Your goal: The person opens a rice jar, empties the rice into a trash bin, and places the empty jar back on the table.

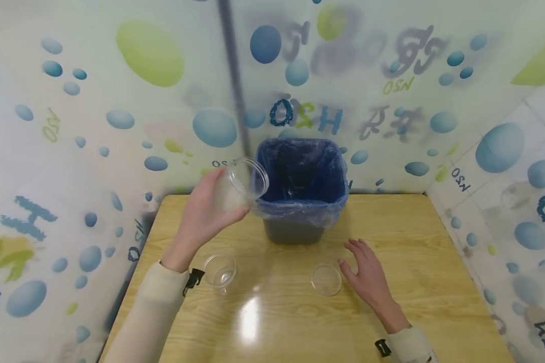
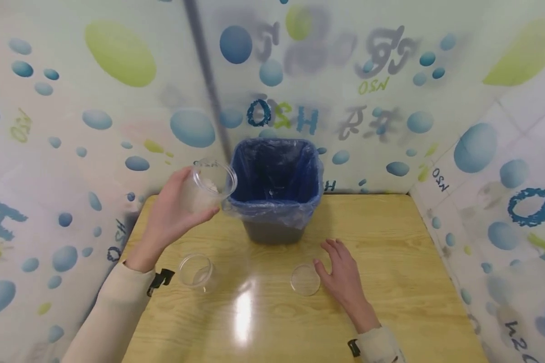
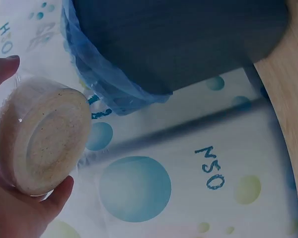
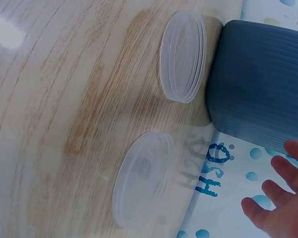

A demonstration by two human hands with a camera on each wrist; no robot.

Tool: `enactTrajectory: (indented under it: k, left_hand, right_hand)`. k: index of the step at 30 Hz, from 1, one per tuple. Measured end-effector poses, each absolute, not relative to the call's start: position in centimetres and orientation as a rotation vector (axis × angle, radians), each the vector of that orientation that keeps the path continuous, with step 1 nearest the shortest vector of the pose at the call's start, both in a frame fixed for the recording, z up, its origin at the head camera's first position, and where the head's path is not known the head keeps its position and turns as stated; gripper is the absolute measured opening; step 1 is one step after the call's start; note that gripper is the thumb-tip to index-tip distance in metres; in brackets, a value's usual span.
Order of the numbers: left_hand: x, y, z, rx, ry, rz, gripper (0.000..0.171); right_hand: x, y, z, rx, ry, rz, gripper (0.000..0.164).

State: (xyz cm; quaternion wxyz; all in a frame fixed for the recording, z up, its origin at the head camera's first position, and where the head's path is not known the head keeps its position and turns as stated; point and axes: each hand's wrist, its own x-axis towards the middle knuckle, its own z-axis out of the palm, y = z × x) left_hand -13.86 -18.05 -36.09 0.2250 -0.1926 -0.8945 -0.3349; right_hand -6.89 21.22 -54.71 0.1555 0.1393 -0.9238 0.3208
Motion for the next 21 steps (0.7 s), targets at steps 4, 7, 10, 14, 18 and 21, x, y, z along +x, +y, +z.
enactTrajectory:
  k: [4, 7, 10, 14, 18, 21]
  left_hand:
    - [-15.2, -18.2, -35.4, -0.594, -2.487, -0.780, 0.095]
    - [-15.8, -18.2, -35.0, -0.602, -2.475, -0.714, 0.095]
    - [-16.4, -18.1, -34.7, -0.608, -2.460, -0.676, 0.094]
    - [-17.0, -17.8, -34.4, -0.623, -2.473, -0.617, 0.096]
    - [-17.5, -17.6, -34.2, -0.639, -2.482, -0.566, 0.097]
    - [-17.8, -17.4, -34.1, -0.653, -2.472, -0.527, 0.096]
  right_hand:
    - [-7.0, 21.0, -54.7, 0.370, -2.681, 0.943, 0.053]
    - [-7.1, 20.8, -54.7, 0.365, -2.677, 0.957, 0.056]
    - [-7.1, 20.7, -54.8, 0.366, -2.659, 0.958, 0.056]
    - [-7.0, 20.6, -54.9, 0.349, -2.629, 0.950, 0.057]
    - [-6.8, 20.6, -54.9, 0.330, -2.599, 0.946, 0.057]
    - [-6.7, 20.7, -54.8, 0.328, -2.585, 0.947, 0.055]
